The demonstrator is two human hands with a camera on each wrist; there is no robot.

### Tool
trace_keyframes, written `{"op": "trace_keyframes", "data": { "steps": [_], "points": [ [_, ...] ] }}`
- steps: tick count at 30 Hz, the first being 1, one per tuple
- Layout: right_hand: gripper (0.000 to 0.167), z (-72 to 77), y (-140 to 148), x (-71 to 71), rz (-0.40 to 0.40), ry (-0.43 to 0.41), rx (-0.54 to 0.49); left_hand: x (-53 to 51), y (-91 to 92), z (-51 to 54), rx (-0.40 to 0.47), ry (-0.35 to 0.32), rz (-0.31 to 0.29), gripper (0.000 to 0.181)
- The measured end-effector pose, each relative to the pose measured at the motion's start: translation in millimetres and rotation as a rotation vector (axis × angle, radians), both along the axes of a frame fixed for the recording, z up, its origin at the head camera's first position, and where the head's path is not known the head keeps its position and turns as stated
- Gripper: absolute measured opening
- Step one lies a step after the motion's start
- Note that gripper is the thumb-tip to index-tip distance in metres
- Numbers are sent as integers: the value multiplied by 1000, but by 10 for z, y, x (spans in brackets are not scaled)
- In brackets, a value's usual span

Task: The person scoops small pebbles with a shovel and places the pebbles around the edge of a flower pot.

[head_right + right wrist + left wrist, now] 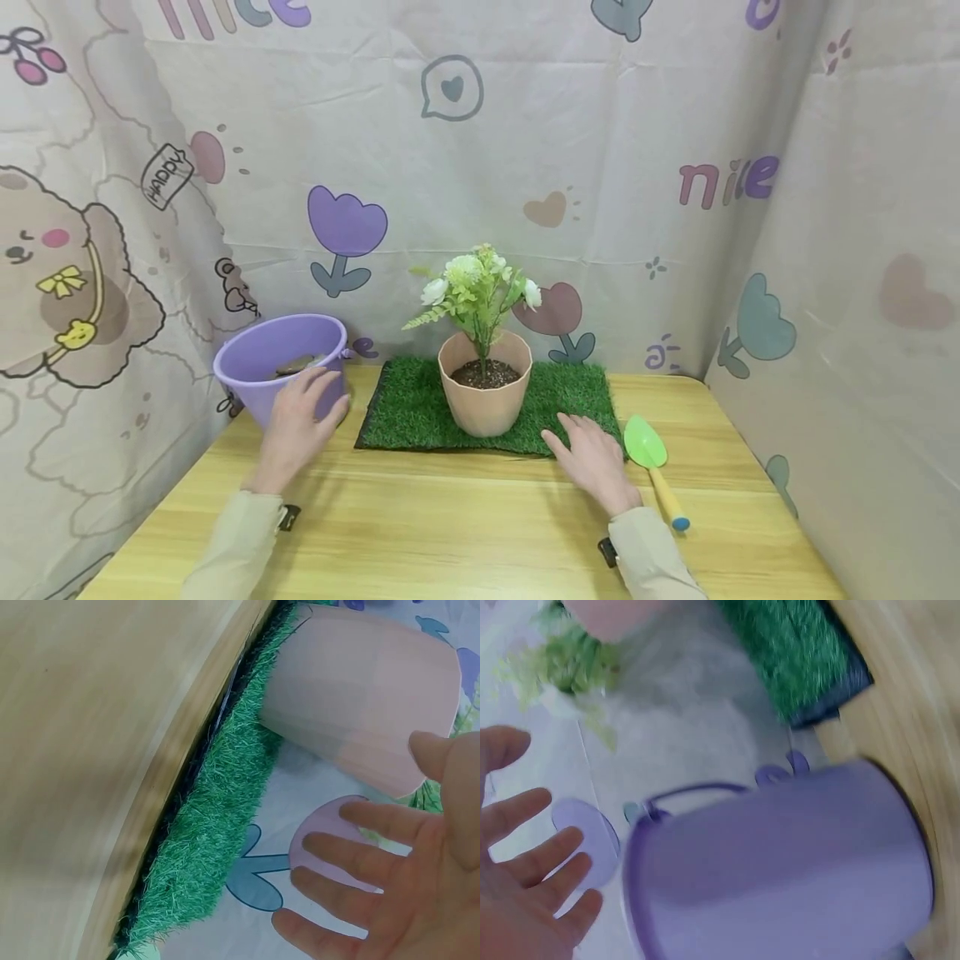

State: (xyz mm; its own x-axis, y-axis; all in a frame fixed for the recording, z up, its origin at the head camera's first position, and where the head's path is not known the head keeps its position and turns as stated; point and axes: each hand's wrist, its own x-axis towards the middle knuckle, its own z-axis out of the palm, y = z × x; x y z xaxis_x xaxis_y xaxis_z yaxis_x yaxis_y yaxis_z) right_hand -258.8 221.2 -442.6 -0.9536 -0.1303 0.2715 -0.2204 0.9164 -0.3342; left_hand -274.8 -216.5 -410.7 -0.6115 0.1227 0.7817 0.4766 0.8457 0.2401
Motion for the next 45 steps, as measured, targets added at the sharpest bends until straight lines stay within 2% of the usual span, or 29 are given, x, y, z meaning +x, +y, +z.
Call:
{"op": "trace_keyframes", "data": {
  "steps": [5,10,16,25,32,37,39,40,45],
  "points": [
    [66,6,17,7,-40,-3,-32,-91,-191,14,46,96,49,38],
    [69,-2,29,6,-36,-37,-37,-152,-330,-11,45,124,88,34],
    [72,-1,25,13,-27,-53,-35,-241,-440,-27,52,88,156,31],
    [72,-34,19,16,-11,-61,-21,-312,-624,-47,40,-35,259,41],
    [71,-71,24,13,-8,-48,-12,-316,-761,-4,137,-62,299,47],
    [71,-79,37,19,-10,-42,-19,-370,-907,102,195,-62,291,38],
    [70,-84,40,17,-11,-40,-22,-404,-995,151,222,-113,282,34],
    [70,-87,42,17,-10,-41,-23,-417,-1041,176,243,-159,276,35],
    [71,-105,51,13,-11,-48,-31,-452,-1257,277,397,-455,236,57]
  ]
}}
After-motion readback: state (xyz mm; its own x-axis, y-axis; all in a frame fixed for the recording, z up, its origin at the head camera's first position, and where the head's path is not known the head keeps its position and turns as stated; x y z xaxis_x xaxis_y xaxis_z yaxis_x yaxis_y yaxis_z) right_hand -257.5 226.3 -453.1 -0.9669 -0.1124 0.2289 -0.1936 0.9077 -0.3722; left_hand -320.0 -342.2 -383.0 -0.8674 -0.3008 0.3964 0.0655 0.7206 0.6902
